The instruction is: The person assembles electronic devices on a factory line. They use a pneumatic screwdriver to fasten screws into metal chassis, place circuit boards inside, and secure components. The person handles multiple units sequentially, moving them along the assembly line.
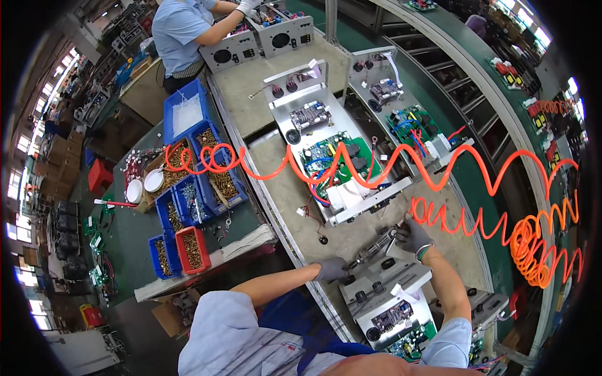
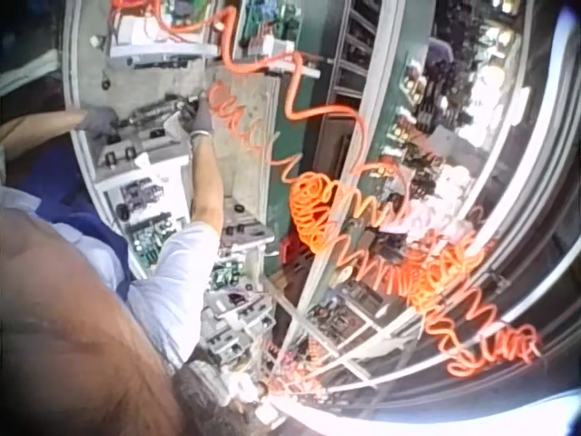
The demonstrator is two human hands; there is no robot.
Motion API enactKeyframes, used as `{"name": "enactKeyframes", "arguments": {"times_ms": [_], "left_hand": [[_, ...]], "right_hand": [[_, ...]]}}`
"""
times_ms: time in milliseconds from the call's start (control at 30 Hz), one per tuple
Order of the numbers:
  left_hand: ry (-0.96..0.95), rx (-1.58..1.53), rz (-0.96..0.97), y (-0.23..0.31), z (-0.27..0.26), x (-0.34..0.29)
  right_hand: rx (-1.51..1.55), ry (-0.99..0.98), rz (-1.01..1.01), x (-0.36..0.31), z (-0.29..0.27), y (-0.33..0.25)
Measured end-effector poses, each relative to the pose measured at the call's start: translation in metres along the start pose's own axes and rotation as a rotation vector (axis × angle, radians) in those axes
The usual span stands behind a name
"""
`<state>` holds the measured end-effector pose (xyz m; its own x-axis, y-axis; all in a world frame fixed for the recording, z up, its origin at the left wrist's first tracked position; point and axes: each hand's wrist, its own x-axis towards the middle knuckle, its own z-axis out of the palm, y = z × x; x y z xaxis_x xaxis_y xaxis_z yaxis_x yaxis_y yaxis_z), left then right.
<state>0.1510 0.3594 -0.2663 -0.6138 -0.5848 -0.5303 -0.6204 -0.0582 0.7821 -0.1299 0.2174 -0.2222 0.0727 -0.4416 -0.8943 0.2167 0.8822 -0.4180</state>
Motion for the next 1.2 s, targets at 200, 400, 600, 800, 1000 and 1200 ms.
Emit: {"name": "enactKeyframes", "arguments": {"times_ms": [200,400,600,800,1000,1200], "left_hand": [[0.269,0.152,-0.062,0.061,-0.034,-0.056],[0.432,0.127,0.079,0.111,-0.055,-0.103],[0.540,0.267,0.244,0.165,-0.069,-0.167],[0.768,0.371,0.654,0.253,-0.046,-0.197],[0.502,0.195,0.821,0.321,0.000,-0.189],[-0.114,-0.937,0.197,0.297,0.061,-0.168]], "right_hand": [[0.248,-0.424,-0.187,-0.024,0.008,-0.024],[0.315,-0.524,-0.542,-0.175,0.087,-0.060],[0.010,-0.599,-1.101,-0.326,0.100,-0.038],[-0.120,-0.481,-1.505,-0.423,0.109,0.029],[-0.049,-0.485,-1.731,-0.467,0.068,0.072],[0.109,-0.214,-1.950,-0.511,-0.023,0.139]]}}
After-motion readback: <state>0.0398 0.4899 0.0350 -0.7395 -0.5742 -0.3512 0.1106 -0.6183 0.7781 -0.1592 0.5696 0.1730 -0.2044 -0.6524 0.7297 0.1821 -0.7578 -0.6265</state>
